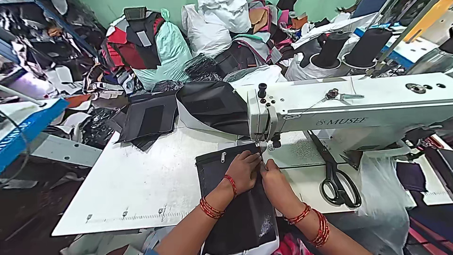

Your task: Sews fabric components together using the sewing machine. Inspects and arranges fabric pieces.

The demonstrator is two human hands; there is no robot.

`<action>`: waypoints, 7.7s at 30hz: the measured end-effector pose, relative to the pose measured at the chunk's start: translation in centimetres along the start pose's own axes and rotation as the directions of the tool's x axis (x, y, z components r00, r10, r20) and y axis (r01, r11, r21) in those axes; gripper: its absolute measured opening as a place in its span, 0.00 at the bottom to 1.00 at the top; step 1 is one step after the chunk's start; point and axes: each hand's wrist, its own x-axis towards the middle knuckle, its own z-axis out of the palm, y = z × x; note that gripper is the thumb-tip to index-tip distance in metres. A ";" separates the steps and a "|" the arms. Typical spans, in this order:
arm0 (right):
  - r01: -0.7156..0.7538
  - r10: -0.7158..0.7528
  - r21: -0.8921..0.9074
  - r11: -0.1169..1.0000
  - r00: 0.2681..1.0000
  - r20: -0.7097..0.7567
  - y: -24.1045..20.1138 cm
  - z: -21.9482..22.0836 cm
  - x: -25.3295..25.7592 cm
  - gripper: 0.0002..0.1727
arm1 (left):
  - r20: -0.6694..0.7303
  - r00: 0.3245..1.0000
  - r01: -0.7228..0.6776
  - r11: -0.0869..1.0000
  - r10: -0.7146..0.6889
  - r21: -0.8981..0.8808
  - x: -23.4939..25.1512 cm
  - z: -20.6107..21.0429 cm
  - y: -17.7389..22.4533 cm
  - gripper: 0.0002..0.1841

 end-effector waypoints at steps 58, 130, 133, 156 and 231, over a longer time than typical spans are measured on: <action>-0.476 -0.008 0.854 0.211 0.873 0.488 3.3 5.0 -11.3 0.08 | 0.288 0.904 0.242 0.933 -0.317 0.268 -5.8 0.5 9.9 0.30; -0.121 0.261 0.797 0.592 0.964 -0.048 2.6 0.8 -0.5 0.15 | 0.407 0.830 0.488 0.851 -0.382 -0.195 0.7 -2.8 5.8 0.22; -0.130 0.267 0.797 0.590 0.963 -0.040 2.5 0.7 -0.6 0.15 | 0.396 0.832 0.489 0.851 -0.388 -0.193 0.5 -2.8 6.0 0.22; -0.052 0.097 0.562 0.825 0.994 -0.050 2.5 -0.3 -1.5 0.18 | 0.343 0.889 0.395 0.886 -0.303 -0.241 -1.1 -2.1 6.4 0.20; -0.234 0.212 0.313 0.921 0.972 0.105 3.1 -2.5 -3.0 0.37 | -0.111 0.986 0.070 0.908 -0.126 -0.413 -9.6 -1.0 4.6 0.14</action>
